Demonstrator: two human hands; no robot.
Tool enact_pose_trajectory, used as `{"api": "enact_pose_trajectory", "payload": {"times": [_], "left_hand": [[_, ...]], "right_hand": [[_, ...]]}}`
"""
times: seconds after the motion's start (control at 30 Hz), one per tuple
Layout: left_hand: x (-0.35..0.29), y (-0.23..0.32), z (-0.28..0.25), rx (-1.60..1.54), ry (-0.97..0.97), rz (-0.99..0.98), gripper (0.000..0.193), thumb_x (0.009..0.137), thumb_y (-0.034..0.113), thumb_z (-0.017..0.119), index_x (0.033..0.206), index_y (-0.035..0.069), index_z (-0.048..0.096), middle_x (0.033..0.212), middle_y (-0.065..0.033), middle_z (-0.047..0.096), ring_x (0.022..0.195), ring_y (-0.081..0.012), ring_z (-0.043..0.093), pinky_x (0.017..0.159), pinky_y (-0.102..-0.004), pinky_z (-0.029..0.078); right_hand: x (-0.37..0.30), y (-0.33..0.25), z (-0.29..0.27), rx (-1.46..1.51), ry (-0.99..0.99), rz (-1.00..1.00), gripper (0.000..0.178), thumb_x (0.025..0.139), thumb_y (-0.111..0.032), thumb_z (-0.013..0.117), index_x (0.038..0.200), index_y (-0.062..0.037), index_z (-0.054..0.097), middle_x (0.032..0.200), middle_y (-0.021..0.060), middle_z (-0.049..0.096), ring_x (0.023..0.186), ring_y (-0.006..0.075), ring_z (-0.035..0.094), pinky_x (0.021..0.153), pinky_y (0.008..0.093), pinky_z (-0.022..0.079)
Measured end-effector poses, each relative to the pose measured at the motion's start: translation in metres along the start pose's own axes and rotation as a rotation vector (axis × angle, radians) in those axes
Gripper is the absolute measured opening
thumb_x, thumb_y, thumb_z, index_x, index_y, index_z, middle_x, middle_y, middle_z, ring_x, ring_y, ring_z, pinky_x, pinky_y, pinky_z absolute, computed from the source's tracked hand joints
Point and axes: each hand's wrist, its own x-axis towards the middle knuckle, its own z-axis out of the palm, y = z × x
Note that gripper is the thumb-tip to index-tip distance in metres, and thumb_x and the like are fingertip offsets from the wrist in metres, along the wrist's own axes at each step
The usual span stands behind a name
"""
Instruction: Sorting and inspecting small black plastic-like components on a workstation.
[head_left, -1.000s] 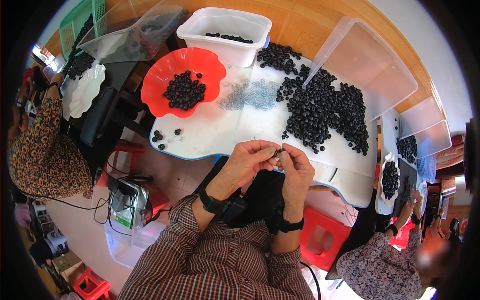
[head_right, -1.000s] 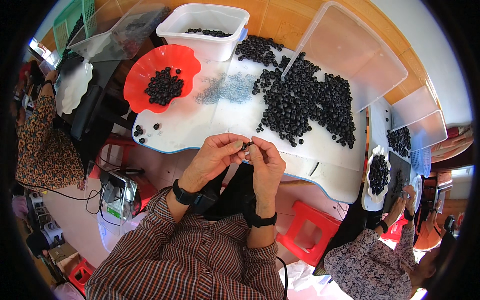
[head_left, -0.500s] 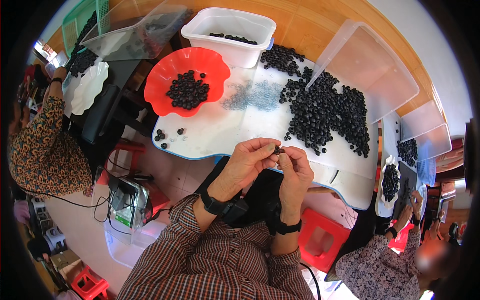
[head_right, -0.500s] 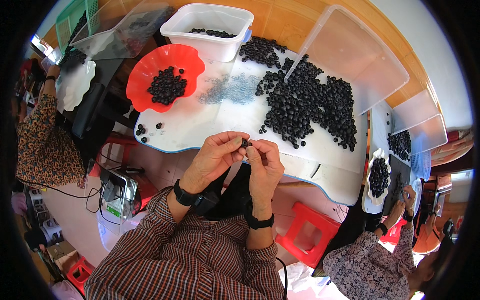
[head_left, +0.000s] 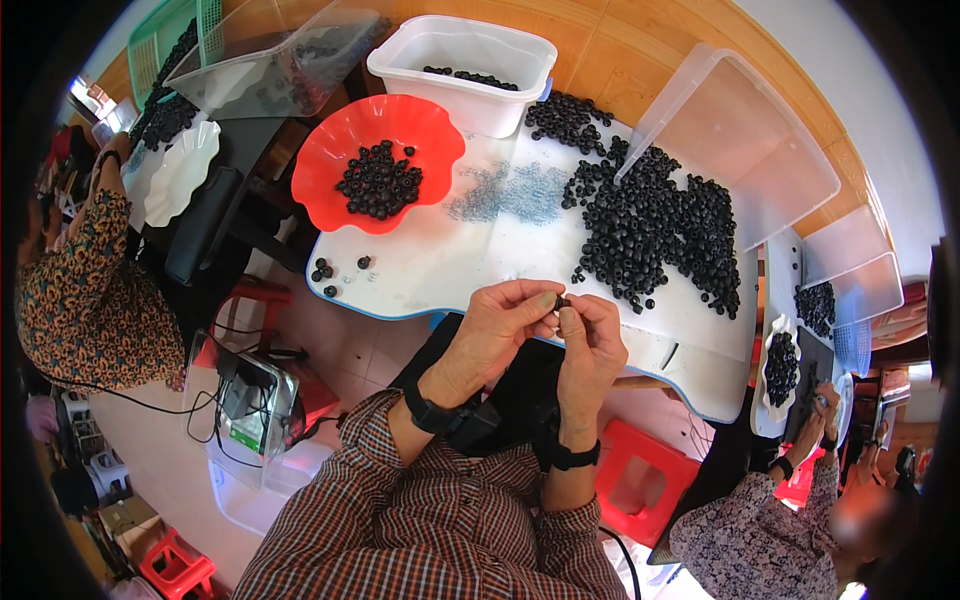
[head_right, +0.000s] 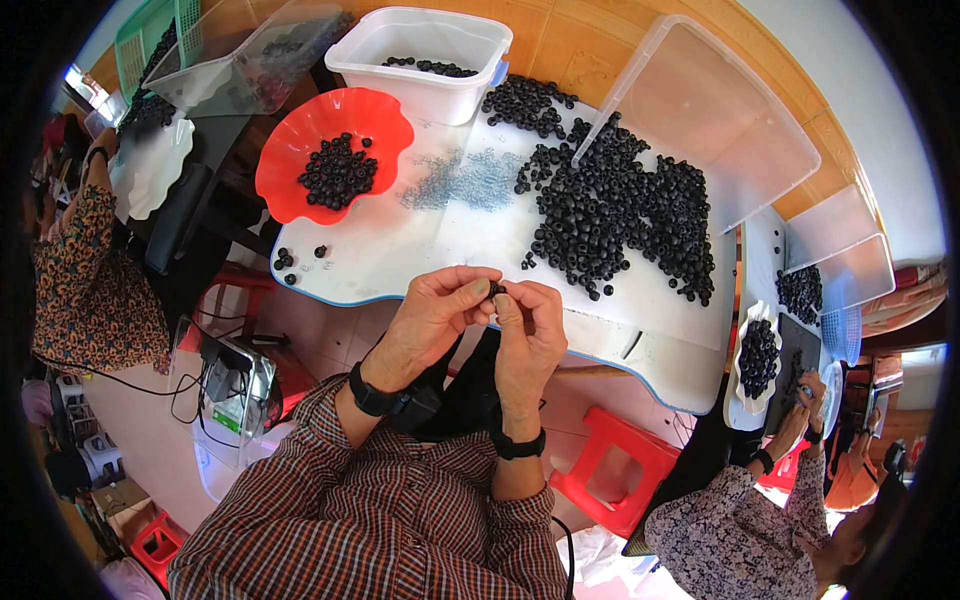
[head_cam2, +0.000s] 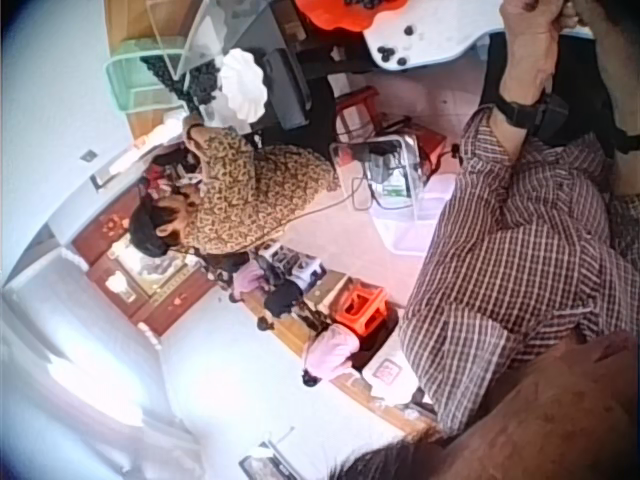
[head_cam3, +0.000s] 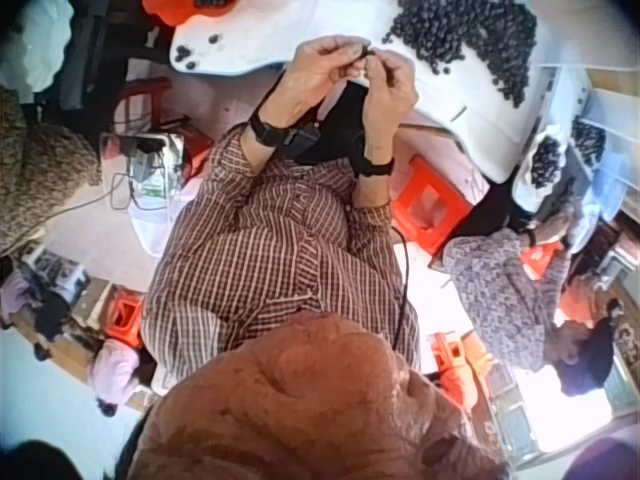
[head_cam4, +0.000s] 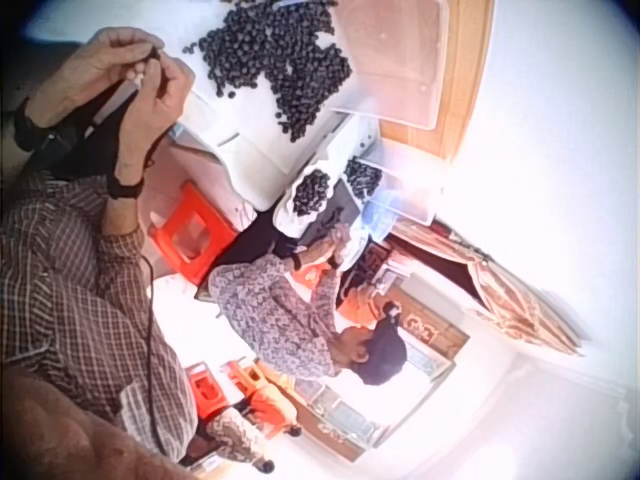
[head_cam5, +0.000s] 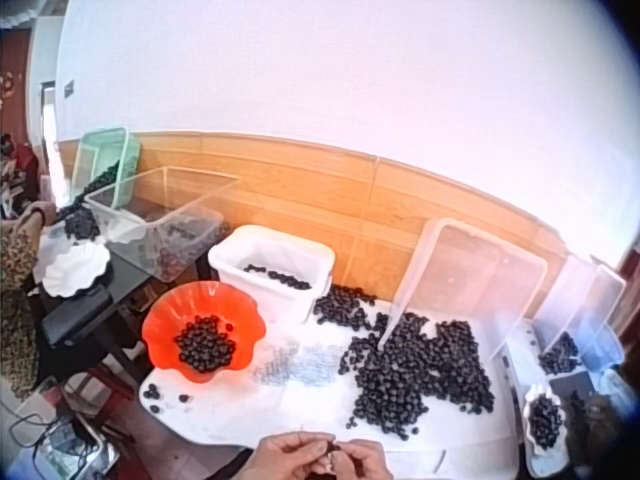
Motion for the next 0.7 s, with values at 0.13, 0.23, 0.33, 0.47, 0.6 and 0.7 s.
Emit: {"api": "enact_pose_trajectory", "payload": {"times": [0.13, 0.23, 0.33, 0.47, 0.6, 0.7], "left_hand": [[-0.001, 0.000, -0.002, 0.047, -0.005, 0.013, 0.025, 0.095, 0.006, 0.057, 0.117, -0.005, 0.062, 0.096, -0.0089, 0.067, 0.080, -0.0127, 0.063, 0.070, -0.0235, 0.053], [-0.002, 0.001, -0.001, 0.057, -0.005, 0.024, 0.025, 0.095, 0.005, 0.057, 0.117, -0.005, 0.062, 0.096, -0.0095, 0.067, 0.080, -0.0131, 0.064, 0.071, -0.0240, 0.054], [-0.003, 0.001, -0.001, 0.078, 0.001, 0.041, 0.025, 0.095, 0.005, 0.057, 0.117, -0.005, 0.062, 0.097, -0.0097, 0.067, 0.080, -0.0133, 0.064, 0.072, -0.0244, 0.054], [-0.002, -0.004, -0.007, 0.082, -0.014, 0.055, 0.023, 0.095, 0.005, 0.057, 0.115, -0.004, 0.063, 0.096, -0.0089, 0.067, 0.080, -0.0128, 0.064, 0.071, -0.0244, 0.054], [-0.003, -0.003, -0.009, 0.147, -0.019, 0.038, 0.021, 0.094, 0.005, 0.058, 0.113, -0.002, 0.065, 0.095, -0.0080, 0.067, 0.080, -0.0120, 0.064, 0.069, -0.0239, 0.055], [-0.006, 0.000, -0.008, 0.177, -0.003, 0.021, 0.021, 0.094, 0.006, 0.058, 0.112, -0.002, 0.065, 0.095, -0.0079, 0.067, 0.079, -0.0119, 0.064, 0.069, -0.0237, 0.056]], "right_hand": [[0.000, 0.001, 0.001, -0.066, 0.014, -0.060, 0.010, 0.087, 0.001, 0.065, 0.096, 0.0017, 0.064, 0.098, 0.0070, 0.057, 0.084, 0.0123, 0.057, 0.071, 0.0233, 0.048], [0.001, 0.001, 0.002, -0.145, 0.013, -0.136, 0.010, 0.085, 0.002, 0.065, 0.096, 0.0009, 0.063, 0.096, 0.0084, 0.057, 0.084, 0.0149, 0.057, 0.070, 0.0252, 0.048], [0.001, -0.003, 0.003, -0.218, 0.016, -0.180, 0.011, 0.084, 0.003, 0.065, 0.094, 0.0004, 0.063, 0.095, 0.0098, 0.058, 0.083, 0.0180, 0.058, 0.070, 0.0272, 0.048], [0.001, -0.005, 0.003, -0.279, 0.007, -0.196, 0.010, 0.083, 0.004, 0.065, 0.091, 0.0006, 0.062, 0.093, 0.0106, 0.058, 0.082, 0.0195, 0.058, 0.069, 0.0282, 0.048], [0.001, -0.006, 0.000, -0.350, -0.021, -0.241, 0.011, 0.082, 0.005, 0.065, 0.091, 0.0012, 0.062, 0.092, 0.0110, 0.058, 0.079, 0.0197, 0.059, 0.067, 0.0285, 0.048], [0.001, -0.011, 0.001, -0.365, -0.048, -0.242, 0.011, 0.081, 0.005, 0.065, 0.091, 0.0015, 0.061, 0.091, 0.0114, 0.057, 0.078, 0.0202, 0.059, 0.065, 0.0287, 0.048]]}}
